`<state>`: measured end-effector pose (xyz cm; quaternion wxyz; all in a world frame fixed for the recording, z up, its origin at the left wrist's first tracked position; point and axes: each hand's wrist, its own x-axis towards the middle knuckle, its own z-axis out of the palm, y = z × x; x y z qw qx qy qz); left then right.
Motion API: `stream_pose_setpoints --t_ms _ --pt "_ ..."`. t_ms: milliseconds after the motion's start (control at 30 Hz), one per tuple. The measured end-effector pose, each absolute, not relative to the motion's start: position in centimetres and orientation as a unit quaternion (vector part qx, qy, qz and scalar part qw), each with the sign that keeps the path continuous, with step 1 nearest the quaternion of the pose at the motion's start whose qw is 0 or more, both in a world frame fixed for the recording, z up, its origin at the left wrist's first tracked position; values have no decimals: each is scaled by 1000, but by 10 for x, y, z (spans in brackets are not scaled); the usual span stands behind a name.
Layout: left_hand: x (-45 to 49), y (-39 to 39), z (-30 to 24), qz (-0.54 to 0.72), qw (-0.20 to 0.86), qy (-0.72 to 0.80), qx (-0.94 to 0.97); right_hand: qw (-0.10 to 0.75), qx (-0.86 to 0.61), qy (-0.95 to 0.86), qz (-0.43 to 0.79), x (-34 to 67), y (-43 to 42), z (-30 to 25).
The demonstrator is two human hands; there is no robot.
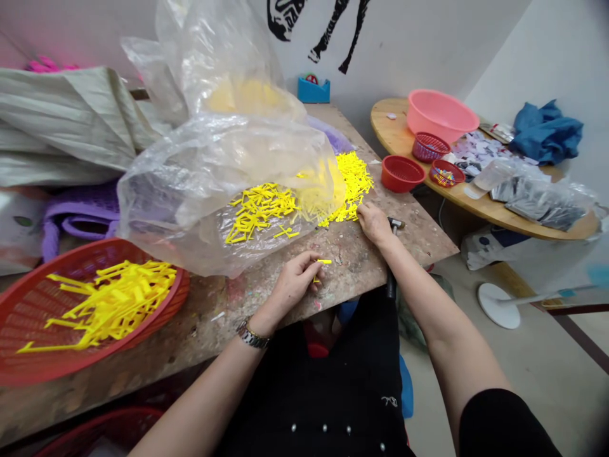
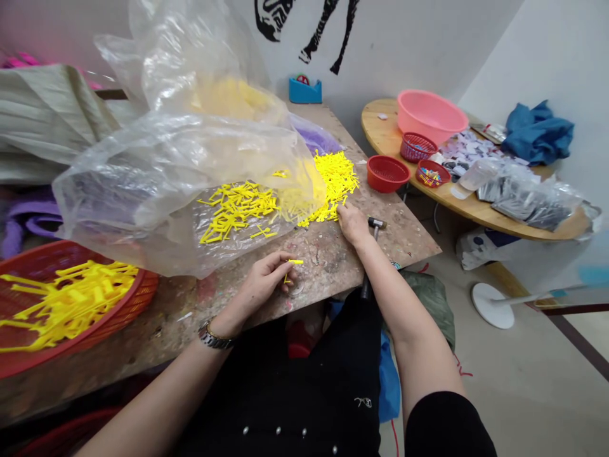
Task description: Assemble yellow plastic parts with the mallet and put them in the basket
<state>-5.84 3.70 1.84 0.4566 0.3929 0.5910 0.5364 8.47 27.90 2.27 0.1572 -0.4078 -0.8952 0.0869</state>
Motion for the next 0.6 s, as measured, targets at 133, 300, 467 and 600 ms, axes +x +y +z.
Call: stream_pose_setpoints --t_ms 133,300,467,600 --pt "-59 37 18 535 456 591 395 246 -432 -853 159 91 282 24" --pt "-58 37 19 549 449 588 388 344 -464 -760 298 99 284 19" --pt "-59 36 17 556 450 586 380 376 -452 -677 443 109 263 17" --pt "-60 35 16 562 452 584 373 392 -422 -623 530 119 235 22"
